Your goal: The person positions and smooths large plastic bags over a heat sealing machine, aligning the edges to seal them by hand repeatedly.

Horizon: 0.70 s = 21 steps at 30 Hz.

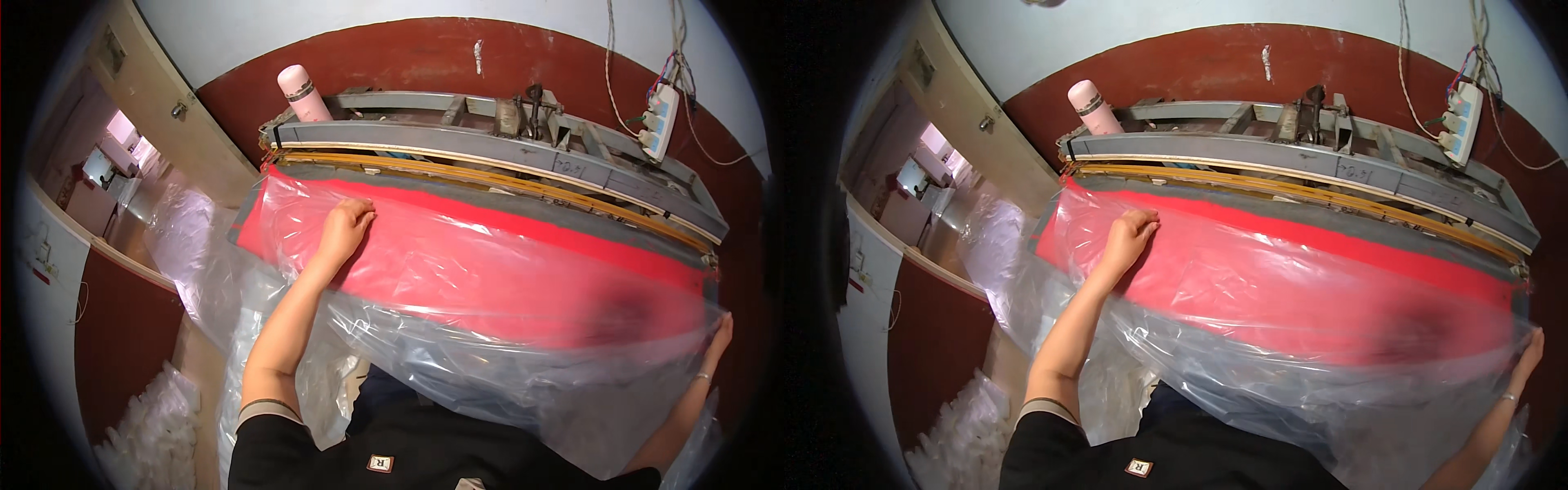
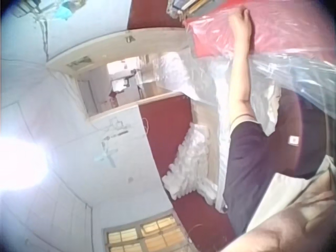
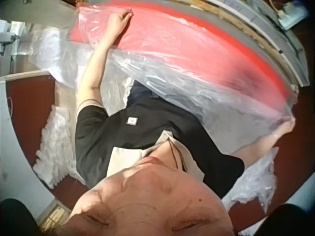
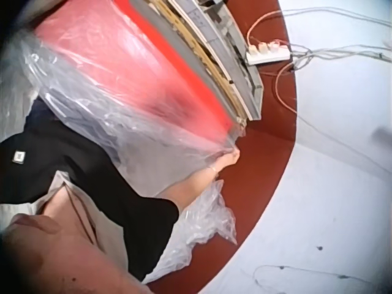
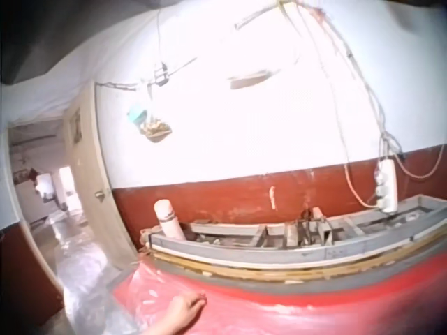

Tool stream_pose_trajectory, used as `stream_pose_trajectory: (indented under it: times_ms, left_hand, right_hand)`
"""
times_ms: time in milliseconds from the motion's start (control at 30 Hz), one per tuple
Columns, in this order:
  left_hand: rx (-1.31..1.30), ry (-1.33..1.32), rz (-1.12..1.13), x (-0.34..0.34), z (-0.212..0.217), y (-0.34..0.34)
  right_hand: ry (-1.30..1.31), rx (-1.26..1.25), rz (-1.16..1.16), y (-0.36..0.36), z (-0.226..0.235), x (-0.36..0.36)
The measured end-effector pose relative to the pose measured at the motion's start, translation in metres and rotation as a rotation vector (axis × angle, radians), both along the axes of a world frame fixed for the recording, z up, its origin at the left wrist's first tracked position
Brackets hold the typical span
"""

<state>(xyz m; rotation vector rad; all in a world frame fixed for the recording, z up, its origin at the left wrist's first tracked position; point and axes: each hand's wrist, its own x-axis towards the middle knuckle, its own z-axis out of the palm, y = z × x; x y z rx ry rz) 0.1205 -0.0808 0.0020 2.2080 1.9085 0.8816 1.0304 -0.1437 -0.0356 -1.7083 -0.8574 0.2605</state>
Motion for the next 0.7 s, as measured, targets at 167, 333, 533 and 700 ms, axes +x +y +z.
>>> stream_pose_trajectory:
  times_ms: [167, 333, 533, 700]
  left_hand:
    - [0.152, -0.026, 0.090, 0.000, -0.003, 0.021]
    - [0.273, 0.098, 0.033, -0.008, 0.006, 0.022]
    - [0.504, -0.629, 0.341, -0.039, 0.000, 0.049]
    - [0.413, -0.451, 0.387, -0.086, -0.046, 0.091]
  right_hand:
    - [0.134, 0.121, -0.079, -0.046, 0.037, -0.017]
    - [0.140, 0.118, -0.101, -0.026, 0.029, 0.009]
    - [-0.812, 0.264, -0.298, 0.073, 0.003, -0.039]
    - [-0.592, 0.214, -0.212, 0.143, -0.020, -0.120]
